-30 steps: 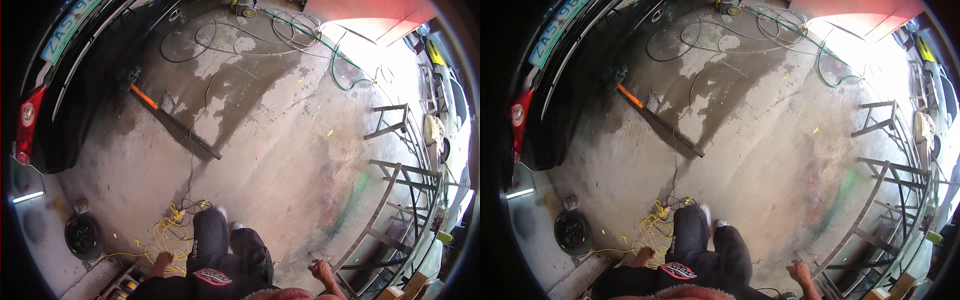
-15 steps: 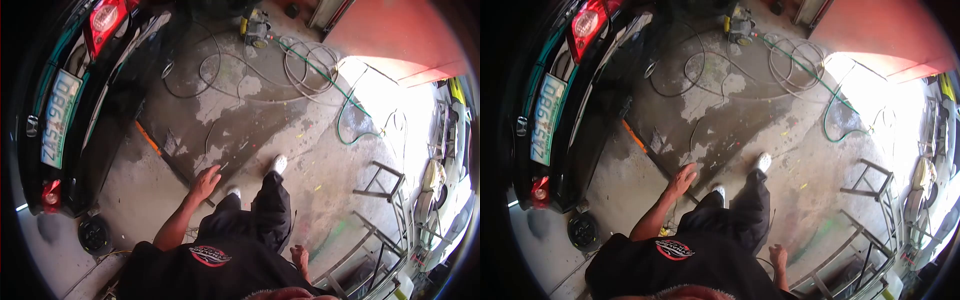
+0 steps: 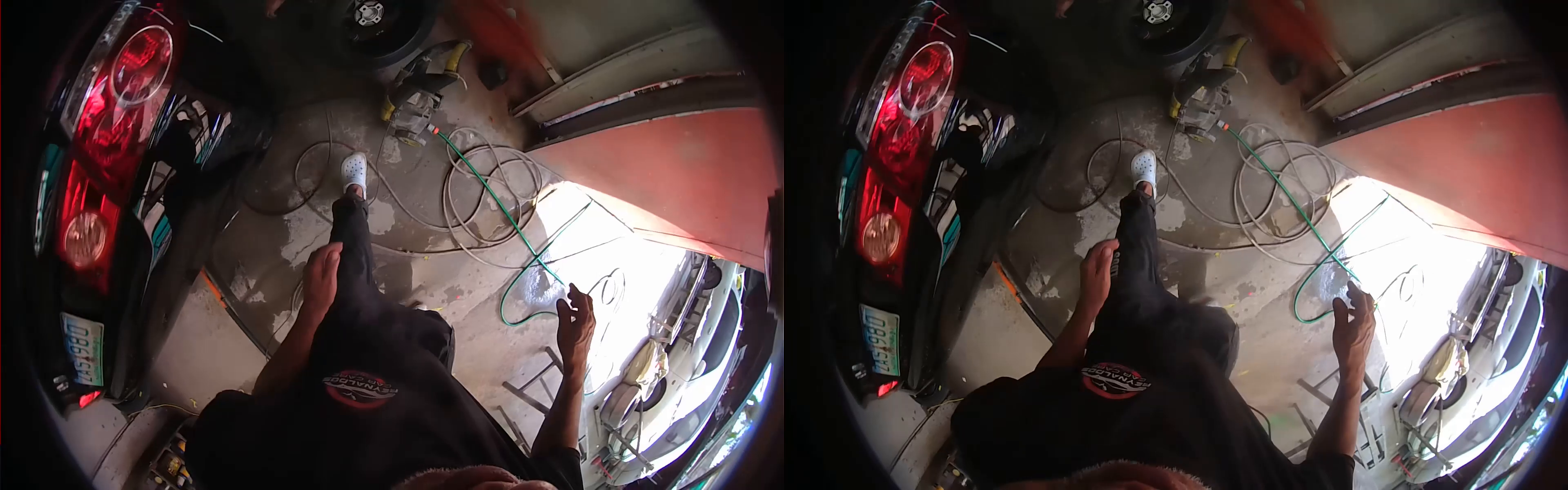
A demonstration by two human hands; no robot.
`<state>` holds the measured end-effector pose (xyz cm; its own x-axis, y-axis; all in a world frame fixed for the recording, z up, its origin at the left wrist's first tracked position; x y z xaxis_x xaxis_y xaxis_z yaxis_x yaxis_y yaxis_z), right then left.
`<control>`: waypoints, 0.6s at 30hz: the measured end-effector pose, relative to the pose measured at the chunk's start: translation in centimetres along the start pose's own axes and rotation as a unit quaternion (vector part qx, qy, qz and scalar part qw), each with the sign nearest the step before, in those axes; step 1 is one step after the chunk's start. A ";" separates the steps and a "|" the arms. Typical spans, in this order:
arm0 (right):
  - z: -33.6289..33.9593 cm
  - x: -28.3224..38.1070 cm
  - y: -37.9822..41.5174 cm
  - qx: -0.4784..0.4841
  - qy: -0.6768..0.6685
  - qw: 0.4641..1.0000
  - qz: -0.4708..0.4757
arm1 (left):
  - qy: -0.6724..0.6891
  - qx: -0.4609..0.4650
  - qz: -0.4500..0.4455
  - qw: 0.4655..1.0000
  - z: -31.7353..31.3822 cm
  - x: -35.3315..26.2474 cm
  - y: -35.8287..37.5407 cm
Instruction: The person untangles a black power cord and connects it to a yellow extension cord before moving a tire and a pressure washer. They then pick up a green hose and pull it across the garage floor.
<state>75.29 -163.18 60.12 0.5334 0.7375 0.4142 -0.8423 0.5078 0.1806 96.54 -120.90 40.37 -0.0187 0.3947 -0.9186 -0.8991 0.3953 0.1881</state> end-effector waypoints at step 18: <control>-16.2 -4.2 -29.6 0.183 -0.065 0.956 -0.219 | -0.387 -0.028 -0.175 0.905 8.8 2.2 -88.5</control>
<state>99.20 -174.07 38.60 0.8477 0.4153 0.3301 -0.5228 0.5480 0.6530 179.94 -147.73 24.77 0.5633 0.7253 -0.3959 -0.8123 0.5738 -0.1045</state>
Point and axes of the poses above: each hand's wrist, its own y-axis away from the middle knuckle, its own z-axis out of the back of the hand, x = y × z, the point moved 6 cm from there along -y, towards the middle knuckle, and after that the axes turned 9 degrees about x, right-handed, at the moved point
